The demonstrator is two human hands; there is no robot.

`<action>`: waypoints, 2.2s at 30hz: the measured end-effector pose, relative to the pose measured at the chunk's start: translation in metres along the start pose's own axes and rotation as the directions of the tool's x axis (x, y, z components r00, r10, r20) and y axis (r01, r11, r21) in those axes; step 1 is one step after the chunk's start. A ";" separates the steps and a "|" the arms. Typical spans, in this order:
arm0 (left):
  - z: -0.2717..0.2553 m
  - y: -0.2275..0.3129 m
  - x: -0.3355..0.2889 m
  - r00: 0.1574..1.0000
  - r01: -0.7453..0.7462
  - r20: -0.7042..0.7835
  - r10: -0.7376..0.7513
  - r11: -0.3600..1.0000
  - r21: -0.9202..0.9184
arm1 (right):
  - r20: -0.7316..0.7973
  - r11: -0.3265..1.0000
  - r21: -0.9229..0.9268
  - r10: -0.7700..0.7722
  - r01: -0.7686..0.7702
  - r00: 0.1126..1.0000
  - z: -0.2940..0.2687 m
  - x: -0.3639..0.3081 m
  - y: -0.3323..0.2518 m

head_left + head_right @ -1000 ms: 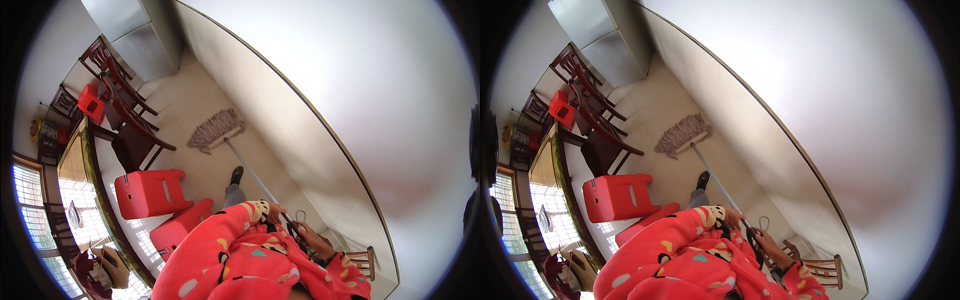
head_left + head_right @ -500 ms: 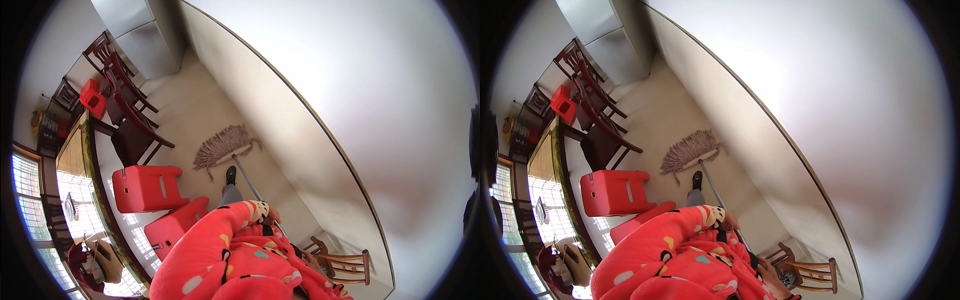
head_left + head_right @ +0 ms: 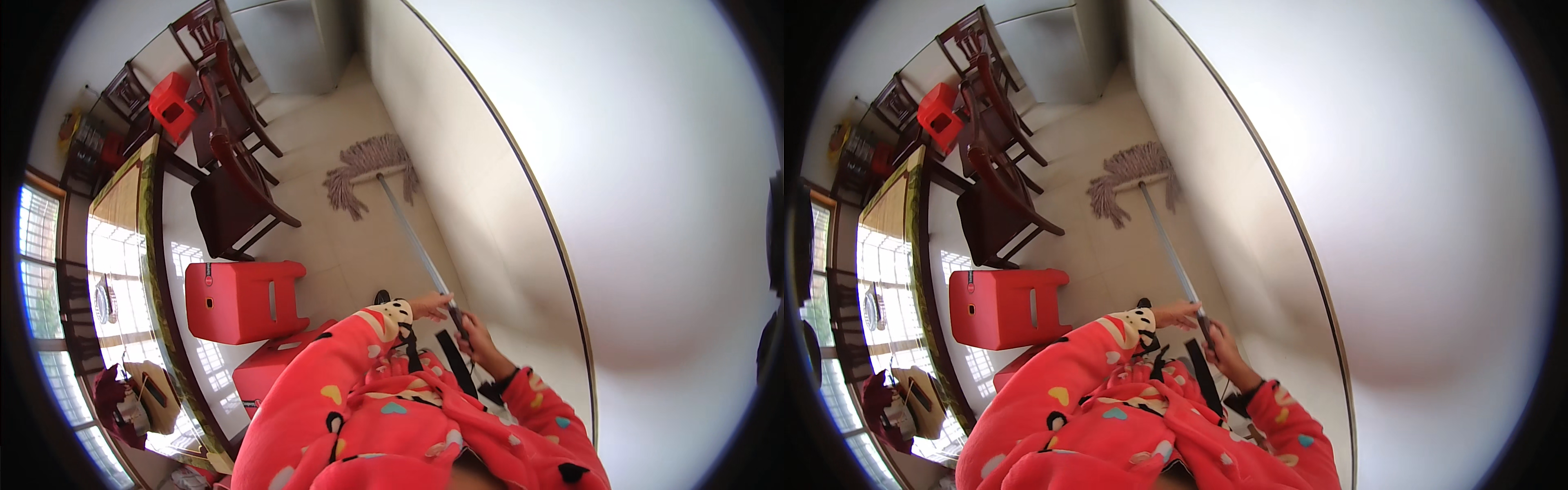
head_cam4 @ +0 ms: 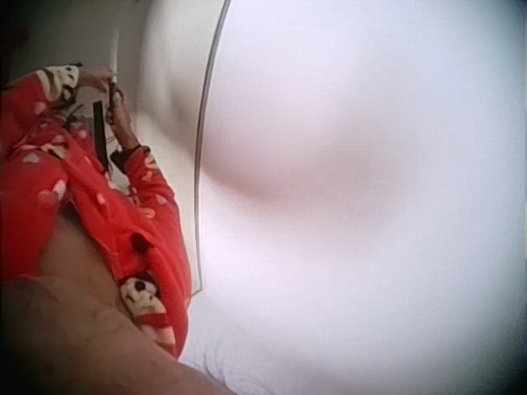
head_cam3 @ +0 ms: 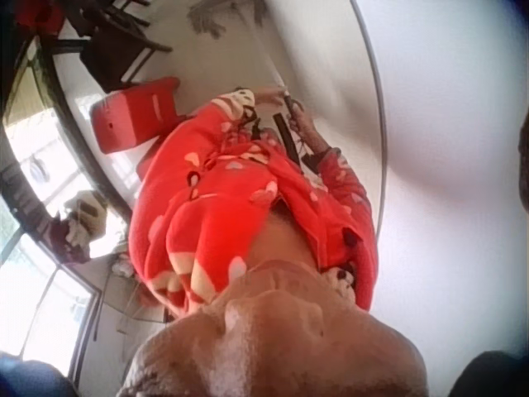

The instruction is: The person mops the tiled floor using a string mop, moving around red plastic stools and a wooden chair. They briefly reposition the wooden chair to access the area underneath before continuing to mop the remaining floor space.

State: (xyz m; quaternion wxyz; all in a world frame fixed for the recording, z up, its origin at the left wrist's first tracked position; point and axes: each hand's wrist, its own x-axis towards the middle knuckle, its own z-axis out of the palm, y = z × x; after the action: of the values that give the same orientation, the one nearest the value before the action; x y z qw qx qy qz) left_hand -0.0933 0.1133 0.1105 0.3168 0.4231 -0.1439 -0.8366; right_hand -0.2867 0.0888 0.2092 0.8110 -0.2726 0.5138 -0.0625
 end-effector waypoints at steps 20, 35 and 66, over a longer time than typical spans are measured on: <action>-0.096 0.126 -0.067 0.756 -0.630 -0.629 0.183 0.466 -0.622 | 0.259 0.556 -0.826 0.523 -0.094 0.812 0.210 0.265 -0.178; 0.077 -0.075 -0.134 0.666 -0.687 -0.745 0.044 0.426 -0.589 | 0.160 0.513 -0.813 0.652 -0.276 0.742 0.149 0.242 0.012; 0.045 -0.025 -0.145 0.389 -0.753 -0.919 -0.072 0.550 -0.361 | 0.259 0.509 -0.860 0.472 -0.021 0.843 0.245 0.322 -0.008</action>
State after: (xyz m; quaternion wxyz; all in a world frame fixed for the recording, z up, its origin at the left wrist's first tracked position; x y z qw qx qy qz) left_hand -0.0756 0.2259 0.2141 0.6726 0.5606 0.2995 -0.3790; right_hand 0.0767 0.0519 0.0352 0.6803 -0.5504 0.3056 0.3753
